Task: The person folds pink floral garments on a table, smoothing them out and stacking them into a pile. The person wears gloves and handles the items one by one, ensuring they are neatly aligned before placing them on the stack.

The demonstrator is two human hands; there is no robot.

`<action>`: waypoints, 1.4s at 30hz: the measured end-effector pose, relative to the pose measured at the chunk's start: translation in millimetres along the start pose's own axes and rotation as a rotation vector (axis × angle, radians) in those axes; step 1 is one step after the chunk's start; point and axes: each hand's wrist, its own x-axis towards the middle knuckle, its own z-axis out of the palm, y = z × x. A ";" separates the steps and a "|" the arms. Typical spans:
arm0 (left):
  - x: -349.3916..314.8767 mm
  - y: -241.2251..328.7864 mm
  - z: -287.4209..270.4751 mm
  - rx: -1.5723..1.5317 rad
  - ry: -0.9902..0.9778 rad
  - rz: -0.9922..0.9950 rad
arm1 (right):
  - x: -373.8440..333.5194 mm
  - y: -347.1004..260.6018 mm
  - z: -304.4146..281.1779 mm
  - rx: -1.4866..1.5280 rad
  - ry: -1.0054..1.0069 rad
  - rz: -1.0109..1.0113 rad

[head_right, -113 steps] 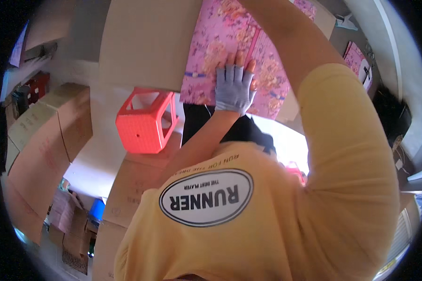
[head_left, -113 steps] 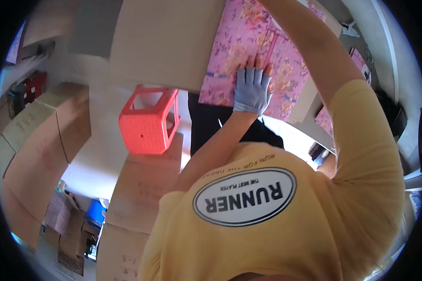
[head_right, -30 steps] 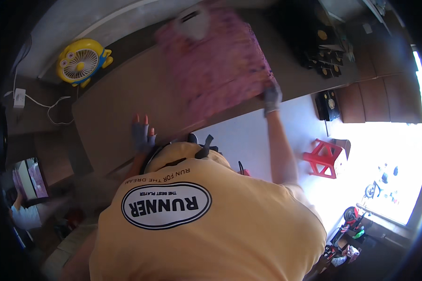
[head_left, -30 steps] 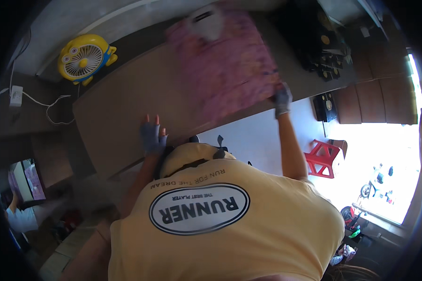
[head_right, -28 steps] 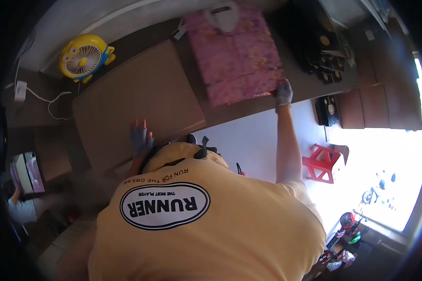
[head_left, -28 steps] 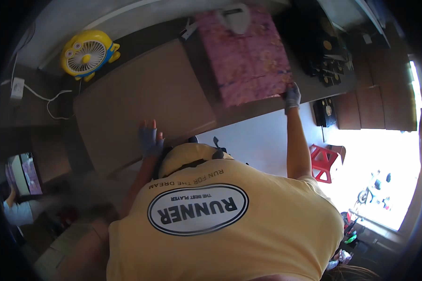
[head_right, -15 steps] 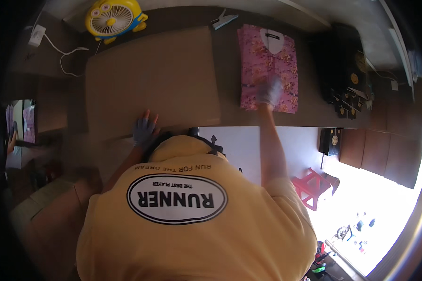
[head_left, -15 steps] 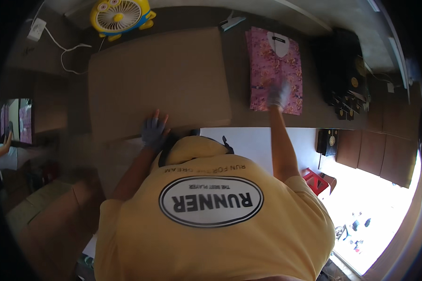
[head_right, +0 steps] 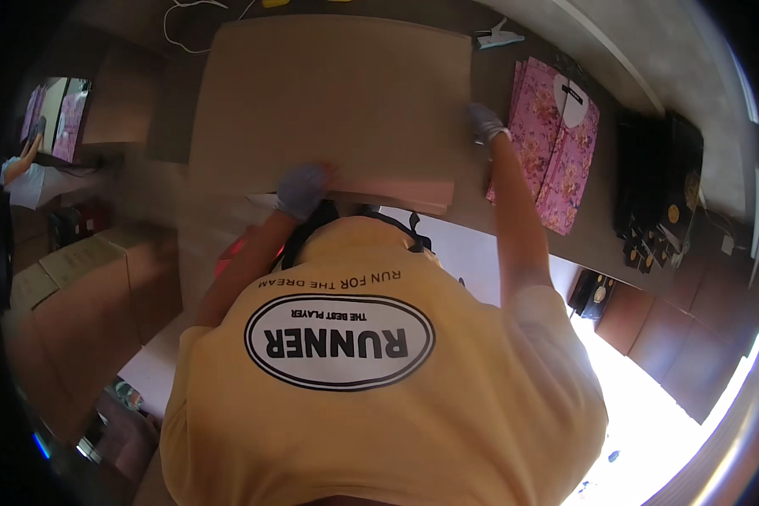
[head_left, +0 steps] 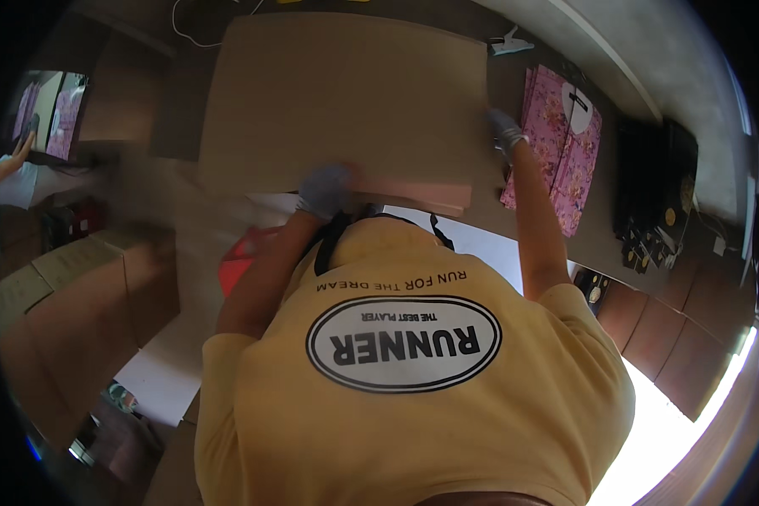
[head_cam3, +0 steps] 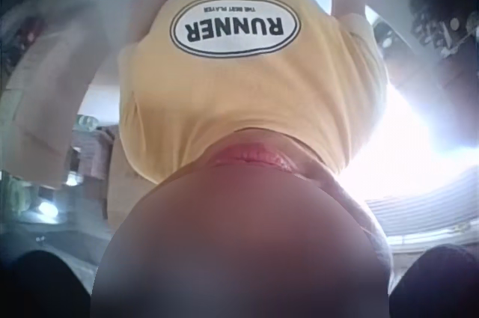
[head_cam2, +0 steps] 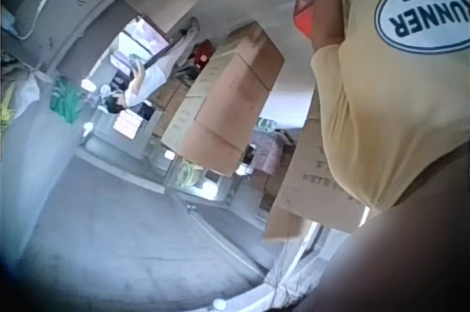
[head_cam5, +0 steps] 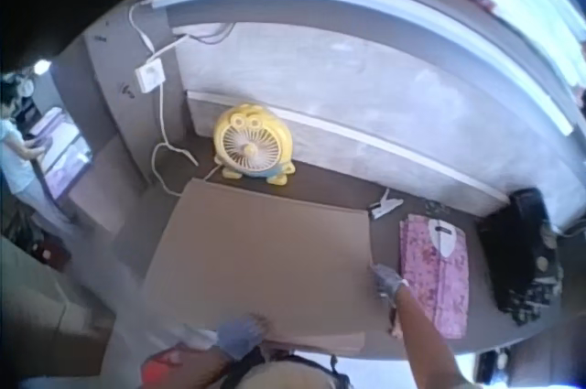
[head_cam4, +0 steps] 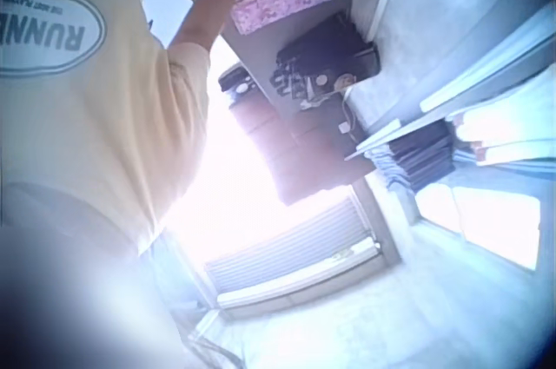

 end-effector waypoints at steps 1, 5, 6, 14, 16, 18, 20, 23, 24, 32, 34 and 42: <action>-12.7 8.8 -1.5 0.032 -0.011 -0.011 | -16.9 -33.1 0.0 0.245 -0.020 0.130; -3.8 13.8 3.7 0.003 0.009 0.147 | -14.1 -2.0 -16.9 0.422 0.105 0.354; -4.5 8.9 -7.4 0.019 0.001 0.140 | -19.7 -2.1 -15.4 0.484 0.129 0.360; -15.8 -148.7 -61.9 0.595 0.110 -1.103 | -46.8 3.9 -22.8 0.546 0.339 0.231; -45.2 -208.6 -65.8 0.513 0.116 -1.165 | -39.0 -12.2 -25.4 0.603 0.310 0.136; -45.5 -235.5 -87.9 0.167 0.027 -1.011 | -37.6 -1.6 -43.3 0.712 0.286 0.041; -21.0 -226.7 -102.1 -0.075 -0.030 -0.868 | -44.0 -10.9 -38.8 0.888 0.356 -0.066; 34.5 -165.4 -142.9 -0.257 0.038 -0.635 | -38.7 -6.5 -40.8 0.814 0.327 -0.205; 26.1 -178.9 -134.8 -0.270 0.122 -0.571 | -33.9 -33.1 -24.3 0.914 0.264 -0.222; 129.6 -5.4 -41.3 0.485 -0.145 -0.376 | -69.9 -188.2 76.3 -0.110 0.462 -0.203; 137.0 -24.9 -12.0 0.505 -0.279 -0.404 | -70.5 -212.3 84.6 -0.288 0.424 -0.149; 151.0 -50.4 -16.5 0.482 0.013 -0.551 | -58.3 -242.1 96.7 -0.435 0.321 -0.041</action>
